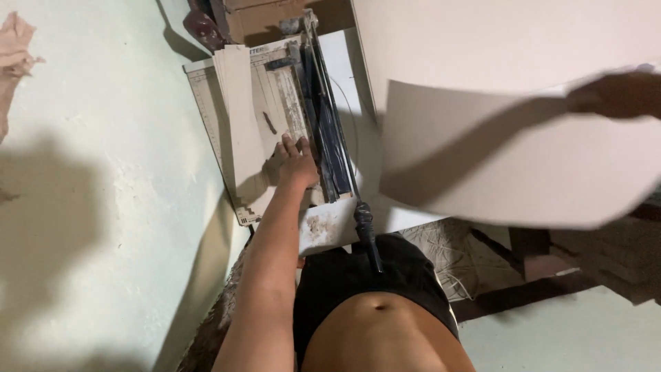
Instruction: Using a manual paper cutter to cut strips of paper or cardboard on a work surface.
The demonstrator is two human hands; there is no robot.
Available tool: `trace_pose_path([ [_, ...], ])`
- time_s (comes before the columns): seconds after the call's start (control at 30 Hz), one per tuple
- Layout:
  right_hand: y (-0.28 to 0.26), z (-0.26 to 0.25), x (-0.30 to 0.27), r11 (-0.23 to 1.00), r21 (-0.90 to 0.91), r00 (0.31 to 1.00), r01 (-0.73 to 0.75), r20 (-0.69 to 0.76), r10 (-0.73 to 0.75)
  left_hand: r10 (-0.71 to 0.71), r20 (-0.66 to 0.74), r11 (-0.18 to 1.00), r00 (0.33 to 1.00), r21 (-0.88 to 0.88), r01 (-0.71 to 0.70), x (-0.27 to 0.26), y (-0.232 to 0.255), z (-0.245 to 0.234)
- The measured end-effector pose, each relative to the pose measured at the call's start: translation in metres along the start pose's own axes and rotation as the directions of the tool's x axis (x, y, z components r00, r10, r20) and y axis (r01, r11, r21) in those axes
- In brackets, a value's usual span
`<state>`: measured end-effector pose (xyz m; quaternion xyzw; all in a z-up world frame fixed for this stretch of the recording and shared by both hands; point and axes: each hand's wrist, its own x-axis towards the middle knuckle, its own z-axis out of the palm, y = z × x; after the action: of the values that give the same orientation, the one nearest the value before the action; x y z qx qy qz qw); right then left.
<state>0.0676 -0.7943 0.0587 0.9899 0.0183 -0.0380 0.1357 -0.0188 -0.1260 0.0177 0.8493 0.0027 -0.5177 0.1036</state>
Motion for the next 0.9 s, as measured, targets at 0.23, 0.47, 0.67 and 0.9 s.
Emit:
trace_pose_path([
  [0.23, -0.231, -0.023, -0.063, 0.853, 0.518, 0.998, -0.060, 0.000, 0.069, 0.028, 0.034, 0.999, 0.999, -0.030, -0.027, 0.032, -0.018, 0.021],
  [0.47, -0.474, 0.068, -0.158, -0.069, 0.980, 0.928, -0.188, 0.154, -0.340, 0.009, 0.037, 1.000, 0.999, 0.005, -0.009, 0.031, -0.013, 0.017],
  [0.67, -0.536, 0.123, -0.174, 0.349, 0.912, 0.893, -0.215, 0.328, -0.309, 0.091, -0.016, 0.987, 0.996, -0.134, -0.092, -0.001, -0.011, -0.010],
  [0.9, -0.475, -0.029, -0.169, -0.218, 0.636, 0.671, -0.741, 0.716, -0.192, 0.065, -0.015, 0.996, 0.998, -0.065, -0.066, 0.011, -0.017, 0.009],
])
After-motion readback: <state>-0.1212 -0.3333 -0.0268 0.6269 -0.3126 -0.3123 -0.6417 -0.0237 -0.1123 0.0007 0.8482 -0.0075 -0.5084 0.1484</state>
